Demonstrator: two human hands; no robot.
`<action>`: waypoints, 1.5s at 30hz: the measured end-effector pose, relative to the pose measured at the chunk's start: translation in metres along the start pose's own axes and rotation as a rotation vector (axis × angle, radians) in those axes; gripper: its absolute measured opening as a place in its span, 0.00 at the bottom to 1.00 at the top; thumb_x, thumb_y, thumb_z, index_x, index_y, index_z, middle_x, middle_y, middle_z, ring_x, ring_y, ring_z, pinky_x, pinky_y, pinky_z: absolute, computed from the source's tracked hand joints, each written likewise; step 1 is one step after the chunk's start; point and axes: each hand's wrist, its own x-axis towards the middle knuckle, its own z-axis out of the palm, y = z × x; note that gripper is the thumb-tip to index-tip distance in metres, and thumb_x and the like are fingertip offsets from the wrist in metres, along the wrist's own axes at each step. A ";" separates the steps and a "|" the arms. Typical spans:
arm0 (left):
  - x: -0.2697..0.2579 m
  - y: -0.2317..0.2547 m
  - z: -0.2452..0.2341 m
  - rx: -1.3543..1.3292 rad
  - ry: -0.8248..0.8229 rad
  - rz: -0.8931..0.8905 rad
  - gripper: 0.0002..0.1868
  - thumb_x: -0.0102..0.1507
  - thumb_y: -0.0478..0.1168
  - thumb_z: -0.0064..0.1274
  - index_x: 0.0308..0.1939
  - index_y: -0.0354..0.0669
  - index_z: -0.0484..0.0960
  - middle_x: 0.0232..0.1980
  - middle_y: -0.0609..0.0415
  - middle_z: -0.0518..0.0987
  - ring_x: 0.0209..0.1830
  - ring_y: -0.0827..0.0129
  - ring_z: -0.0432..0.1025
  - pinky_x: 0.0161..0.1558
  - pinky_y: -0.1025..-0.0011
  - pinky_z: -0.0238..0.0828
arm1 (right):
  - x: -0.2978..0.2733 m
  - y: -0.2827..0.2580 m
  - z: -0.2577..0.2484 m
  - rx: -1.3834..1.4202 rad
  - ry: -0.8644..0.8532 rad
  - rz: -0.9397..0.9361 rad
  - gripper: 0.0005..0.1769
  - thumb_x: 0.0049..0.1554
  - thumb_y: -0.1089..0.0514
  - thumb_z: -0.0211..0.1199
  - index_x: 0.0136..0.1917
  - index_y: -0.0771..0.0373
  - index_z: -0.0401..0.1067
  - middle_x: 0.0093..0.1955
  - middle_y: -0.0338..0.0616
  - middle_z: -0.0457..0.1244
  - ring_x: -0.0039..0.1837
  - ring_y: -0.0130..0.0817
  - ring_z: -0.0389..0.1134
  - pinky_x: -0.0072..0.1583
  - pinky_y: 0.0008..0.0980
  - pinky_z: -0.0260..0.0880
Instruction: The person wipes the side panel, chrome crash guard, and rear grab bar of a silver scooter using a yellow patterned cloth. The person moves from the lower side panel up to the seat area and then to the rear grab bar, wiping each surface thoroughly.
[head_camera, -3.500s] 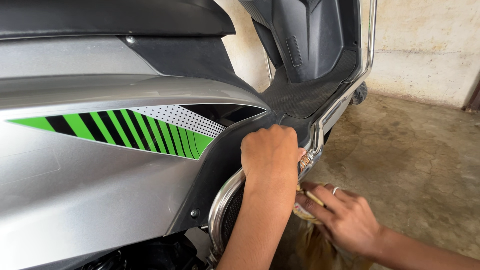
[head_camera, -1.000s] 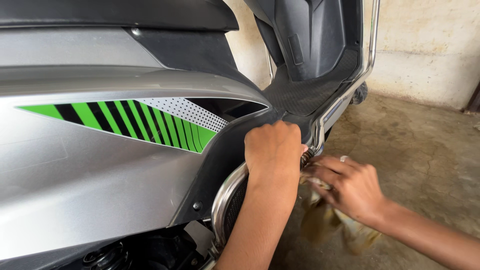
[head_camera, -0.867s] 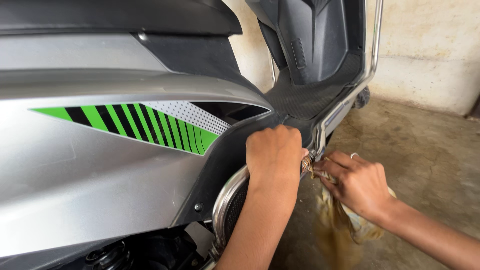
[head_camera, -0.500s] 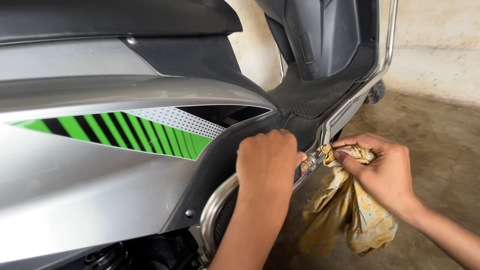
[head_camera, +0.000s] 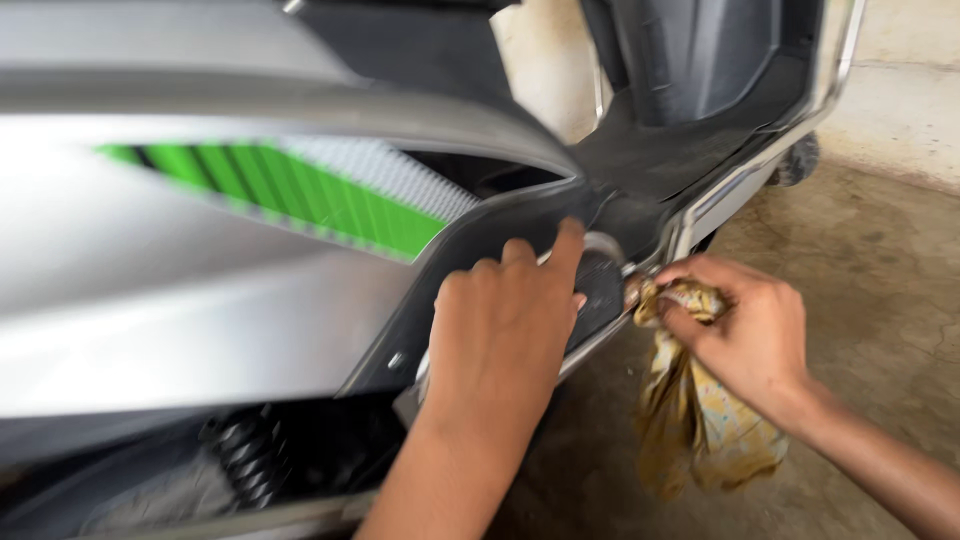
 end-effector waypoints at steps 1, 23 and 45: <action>-0.010 -0.006 -0.004 -0.054 -0.062 -0.023 0.34 0.59 0.53 0.58 0.67 0.50 0.72 0.34 0.50 0.80 0.28 0.58 0.78 0.24 0.64 0.73 | -0.005 -0.005 0.001 -0.074 -0.020 -0.012 0.14 0.49 0.59 0.69 0.51 0.54 0.82 0.49 0.39 0.74 0.33 0.34 0.72 0.39 0.34 0.71; -0.010 -0.063 0.022 -0.490 0.044 0.011 0.09 0.59 0.42 0.59 0.43 0.49 0.85 0.33 0.51 0.84 0.37 0.56 0.81 0.33 0.60 0.76 | -0.072 -0.102 0.065 -0.222 0.080 0.072 0.17 0.44 0.61 0.73 0.49 0.65 0.77 0.48 0.46 0.72 0.40 0.37 0.74 0.47 0.36 0.74; -0.003 -0.088 0.024 -0.623 -0.216 0.000 0.07 0.61 0.44 0.57 0.36 0.47 0.87 0.36 0.49 0.84 0.39 0.60 0.82 0.31 0.66 0.81 | -0.042 -0.079 0.075 -0.154 0.004 0.148 0.29 0.53 0.52 0.67 0.63 0.71 0.71 0.55 0.57 0.71 0.59 0.43 0.73 0.57 0.44 0.70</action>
